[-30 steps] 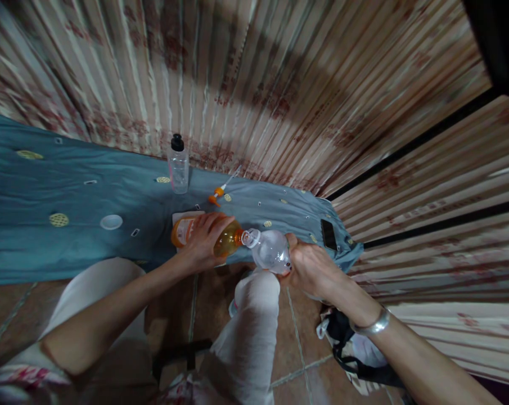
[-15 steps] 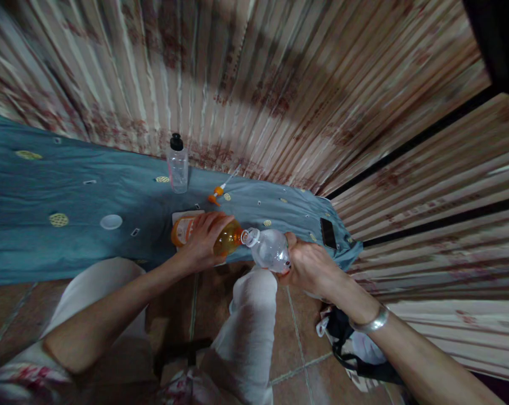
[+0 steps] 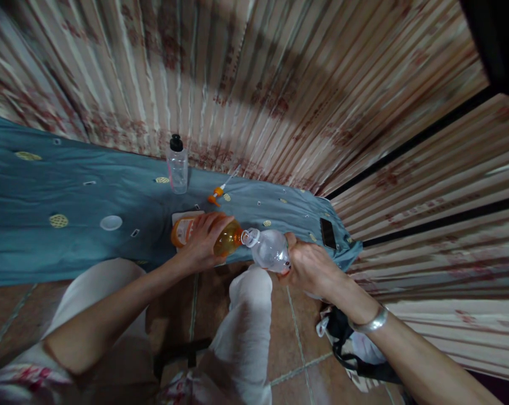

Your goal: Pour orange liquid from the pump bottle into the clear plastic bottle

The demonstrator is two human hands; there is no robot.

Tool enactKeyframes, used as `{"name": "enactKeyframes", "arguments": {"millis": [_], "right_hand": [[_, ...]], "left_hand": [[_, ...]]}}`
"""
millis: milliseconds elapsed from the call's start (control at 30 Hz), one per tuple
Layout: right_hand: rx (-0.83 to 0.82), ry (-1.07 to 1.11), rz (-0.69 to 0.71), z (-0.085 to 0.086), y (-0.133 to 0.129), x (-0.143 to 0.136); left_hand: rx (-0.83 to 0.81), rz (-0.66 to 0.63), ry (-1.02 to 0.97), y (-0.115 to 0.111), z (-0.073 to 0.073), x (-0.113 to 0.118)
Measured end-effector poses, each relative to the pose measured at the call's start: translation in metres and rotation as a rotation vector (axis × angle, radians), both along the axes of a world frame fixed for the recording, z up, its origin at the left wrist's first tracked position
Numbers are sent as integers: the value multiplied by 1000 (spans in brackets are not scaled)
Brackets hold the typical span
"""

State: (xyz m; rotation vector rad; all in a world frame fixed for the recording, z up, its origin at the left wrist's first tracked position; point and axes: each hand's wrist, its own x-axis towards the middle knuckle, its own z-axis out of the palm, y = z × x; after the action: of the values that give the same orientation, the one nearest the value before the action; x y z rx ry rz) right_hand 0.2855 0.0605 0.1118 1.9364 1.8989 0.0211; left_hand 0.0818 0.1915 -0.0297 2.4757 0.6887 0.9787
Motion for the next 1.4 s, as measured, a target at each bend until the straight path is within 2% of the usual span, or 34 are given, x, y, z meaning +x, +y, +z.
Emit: {"name": "enactKeyframes", "arguments": {"millis": [267, 567, 733, 867, 1100, 1267, 1400], "right_hand": [[24, 23, -24, -4, -1, 0], [110, 184, -145, -14, 10, -15], [246, 292, -180, -33, 16, -20], [287, 425, -246, -48, 20, -26], [438, 683, -370, -73, 23, -42], [562, 908, -417, -96, 17, -51], [631, 992, -475, -108, 9, -59]], "left_hand": [[-8, 3, -14, 0, 0, -1], [-31, 33, -59, 7, 6, -8], [-82, 79, -91, 13, 8, -13], [-143, 100, -64, 17, 12, -18], [-222, 72, -129, 26, 14, -22], [-174, 89, -114, 35, 13, -27], [-162, 83, -96, 40, 11, -31]]}}
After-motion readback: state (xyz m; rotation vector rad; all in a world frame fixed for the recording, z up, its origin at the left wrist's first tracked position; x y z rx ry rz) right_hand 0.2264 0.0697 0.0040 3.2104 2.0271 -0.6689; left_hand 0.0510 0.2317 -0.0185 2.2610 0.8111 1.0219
